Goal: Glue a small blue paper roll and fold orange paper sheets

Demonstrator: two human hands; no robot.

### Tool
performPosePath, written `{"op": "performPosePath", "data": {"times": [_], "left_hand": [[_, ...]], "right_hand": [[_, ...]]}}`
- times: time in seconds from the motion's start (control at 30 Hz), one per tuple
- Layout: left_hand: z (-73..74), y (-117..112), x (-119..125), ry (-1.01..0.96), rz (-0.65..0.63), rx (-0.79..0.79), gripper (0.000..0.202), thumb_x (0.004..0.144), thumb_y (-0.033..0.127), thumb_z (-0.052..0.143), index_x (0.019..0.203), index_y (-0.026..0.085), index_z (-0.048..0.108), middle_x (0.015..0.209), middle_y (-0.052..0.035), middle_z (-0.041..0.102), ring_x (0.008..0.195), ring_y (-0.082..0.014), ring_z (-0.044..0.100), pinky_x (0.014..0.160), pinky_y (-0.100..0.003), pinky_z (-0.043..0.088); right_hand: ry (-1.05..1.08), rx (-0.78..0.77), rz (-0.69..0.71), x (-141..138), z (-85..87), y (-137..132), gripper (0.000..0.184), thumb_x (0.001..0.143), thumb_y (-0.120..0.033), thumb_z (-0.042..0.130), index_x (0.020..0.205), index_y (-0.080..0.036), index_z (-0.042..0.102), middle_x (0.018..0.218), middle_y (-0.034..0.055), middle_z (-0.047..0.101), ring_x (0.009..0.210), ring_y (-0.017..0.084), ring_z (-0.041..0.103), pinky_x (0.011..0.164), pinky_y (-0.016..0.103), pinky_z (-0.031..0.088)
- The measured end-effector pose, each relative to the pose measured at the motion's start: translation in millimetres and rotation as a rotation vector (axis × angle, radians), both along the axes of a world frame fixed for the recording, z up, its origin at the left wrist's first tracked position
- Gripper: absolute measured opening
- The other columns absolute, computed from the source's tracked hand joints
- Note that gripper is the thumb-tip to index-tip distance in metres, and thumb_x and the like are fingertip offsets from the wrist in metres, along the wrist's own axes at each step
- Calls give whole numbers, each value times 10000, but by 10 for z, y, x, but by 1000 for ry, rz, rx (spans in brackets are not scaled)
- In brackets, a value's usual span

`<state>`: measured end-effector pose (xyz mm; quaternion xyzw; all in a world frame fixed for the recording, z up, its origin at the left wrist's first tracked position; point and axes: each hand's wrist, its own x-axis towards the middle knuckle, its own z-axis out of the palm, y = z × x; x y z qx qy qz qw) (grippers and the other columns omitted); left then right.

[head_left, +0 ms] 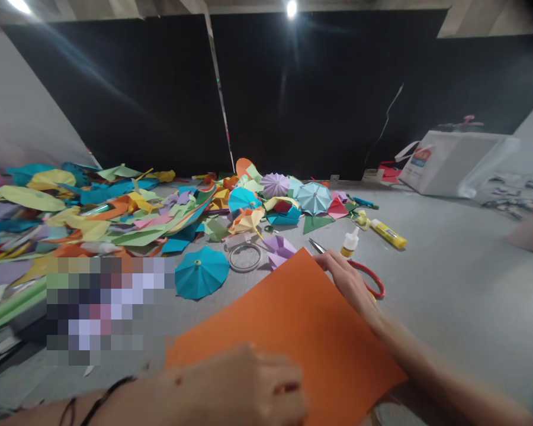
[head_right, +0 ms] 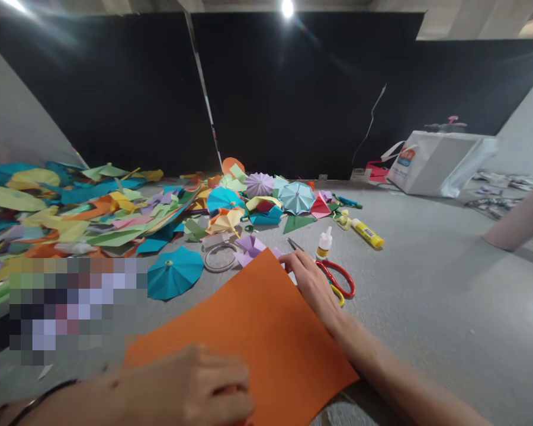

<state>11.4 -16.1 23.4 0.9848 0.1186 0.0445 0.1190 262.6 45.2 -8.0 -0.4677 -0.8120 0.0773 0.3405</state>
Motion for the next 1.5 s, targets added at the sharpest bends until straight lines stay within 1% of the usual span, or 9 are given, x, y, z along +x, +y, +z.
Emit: {"op": "performPosePath", "data": {"times": [0.27, 0.4, 0.6, 0.77, 0.9, 1.03, 1.13, 1.37, 1.5], "left_hand": [[-396, 353, 237, -39, 90, 228, 639, 979, 655, 545, 1383, 160, 535, 1475, -198, 525, 1308, -384, 509, 1051, -524, 472], [-421, 404, 232, -49, 4, 204, 673, 1009, 649, 491, 1416, 114, 519, 1417, -208, 576, 1214, -351, 574, 1028, -478, 468], [-403, 490, 201, -226, 30, 240, 210, 1035, 264, 500, 912, 149, 627, 855, -80, 675, 766, -222, 605, 746, -365, 497], [-390, 424, 23, -486, 88, 413, 223, 982, 56, 422, 1075, 115, 615, 772, -57, 648, 662, -194, 581, 596, -334, 456], [-354, 335, 5, -294, 130, 328, 173, 992, 283, 562, 913, 152, 642, 852, -85, 678, 755, -235, 622, 646, -371, 487], [-360, 277, 73, -74, 133, 198, 704, 973, 683, 521, 1334, 82, 590, 1386, -206, 617, 1255, -372, 573, 1021, -492, 487], [-396, 302, 197, -51, 140, 205, 717, 1024, 657, 435, 1404, 59, 542, 1464, -203, 568, 1352, -348, 507, 1124, -464, 420], [-478, 433, 381, -458, 146, 618, 221, 925, 100, 524, 722, 151, 597, 700, -55, 604, 655, -215, 559, 603, -352, 455], [-377, 408, 141, -563, 41, 728, 210, 923, 46, 529, 754, 137, 612, 744, -55, 614, 672, -197, 565, 604, -338, 467]], "right_hand": [[60, 73, -28, -13, -45, 15, 173, 961, -172, 555, 1122, -223, 593, 1011, 64, 604, 896, 213, 641, 778, 339, 515], [87, 94, -89, -22, -59, 21, 217, 954, -183, 601, 1164, -236, 584, 1012, 53, 610, 926, 219, 631, 816, 362, 516], [134, 179, -72, -27, -76, 12, 274, 968, -235, 616, 1230, -238, 535, 1071, 79, 639, 946, 233, 644, 836, 387, 544], [127, 191, -25, -228, 68, -243, 308, 977, -167, 564, 1257, -270, 489, 1230, 93, 660, 1108, 254, 660, 915, 425, 555], [142, 112, -48, -308, 126, -337, 310, 969, -105, 515, 1222, -281, 485, 1222, 83, 675, 1113, 254, 672, 947, 454, 552], [92, 143, 55, -183, 12, -195, 355, 951, -97, 568, 1247, -281, 501, 1171, 57, 700, 1006, 217, 700, 882, 392, 573], [78, 130, 82, -110, -75, -115, 345, 958, -129, 602, 1265, -267, 527, 1135, 66, 707, 974, 223, 706, 858, 390, 584], [54, 132, 152, -92, -175, -53, 298, 971, -112, 567, 1235, -245, 539, 1054, 63, 697, 942, 209, 700, 823, 354, 597], [4, 89, 194, -97, -200, -22, 292, 946, -118, 559, 1211, -237, 532, 1034, 73, 706, 887, 207, 698, 765, 337, 586]]}}
